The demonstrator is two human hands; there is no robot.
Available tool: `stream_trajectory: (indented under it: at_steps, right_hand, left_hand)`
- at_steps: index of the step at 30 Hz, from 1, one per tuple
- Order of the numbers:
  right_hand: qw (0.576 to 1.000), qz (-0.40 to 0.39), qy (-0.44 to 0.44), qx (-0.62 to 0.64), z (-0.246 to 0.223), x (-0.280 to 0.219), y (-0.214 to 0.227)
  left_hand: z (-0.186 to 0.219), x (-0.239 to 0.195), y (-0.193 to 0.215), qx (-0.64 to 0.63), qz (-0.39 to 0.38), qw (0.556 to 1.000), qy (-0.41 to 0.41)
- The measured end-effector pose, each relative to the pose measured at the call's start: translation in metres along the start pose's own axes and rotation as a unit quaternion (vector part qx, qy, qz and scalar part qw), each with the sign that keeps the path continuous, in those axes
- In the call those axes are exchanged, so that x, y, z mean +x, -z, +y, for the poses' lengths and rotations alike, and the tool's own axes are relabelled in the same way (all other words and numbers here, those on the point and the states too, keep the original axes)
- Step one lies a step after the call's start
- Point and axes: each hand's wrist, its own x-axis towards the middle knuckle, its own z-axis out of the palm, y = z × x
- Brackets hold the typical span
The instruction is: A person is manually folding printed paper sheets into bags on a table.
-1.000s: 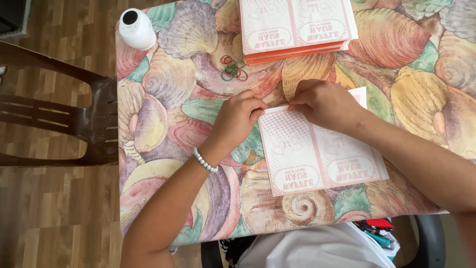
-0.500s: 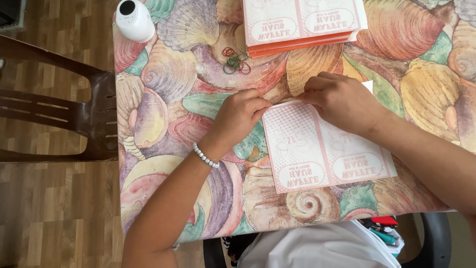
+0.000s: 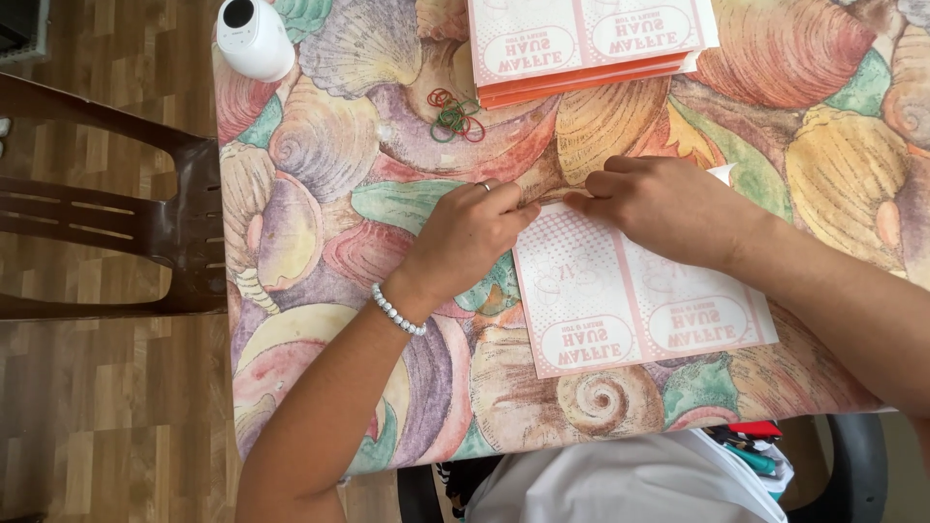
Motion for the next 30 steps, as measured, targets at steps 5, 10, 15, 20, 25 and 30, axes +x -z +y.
stream_trajectory:
  at_steps: [5, 10, 15, 20, 25, 30]
  right_hand:
    - [1.0, -0.015, 0.02, -0.001, -0.002, 0.004, 0.007]
    - [0.998, -0.033, 0.028, -0.043, -0.007, 0.004, 0.004]
    - [0.995, -0.044, 0.028, -0.084, -0.011, 0.005, 0.007]
    - [0.995, -0.044, 0.009, -0.093, -0.017, 0.004, 0.007]
    - [0.994, -0.046, 0.008, -0.095, -0.018, 0.007, 0.01]
    - [0.994, -0.047, 0.011, -0.097, -0.019, 0.009, 0.013]
  left_hand:
    - [0.003, 0.005, 0.006, 0.111, 0.001, 0.991, -0.071]
    - [0.003, 0.0, -0.008, 0.141, -0.014, 0.987, -0.075]
    - [0.008, -0.002, -0.009, 0.163, -0.018, 0.984, -0.07]
    - [0.012, -0.004, -0.009, 0.195, -0.014, 0.978, -0.072]
    - [0.018, 0.0, -0.006, 0.208, -0.012, 0.976, -0.069]
    - [0.021, 0.004, 0.001, 0.186, -0.029, 0.981, -0.048]
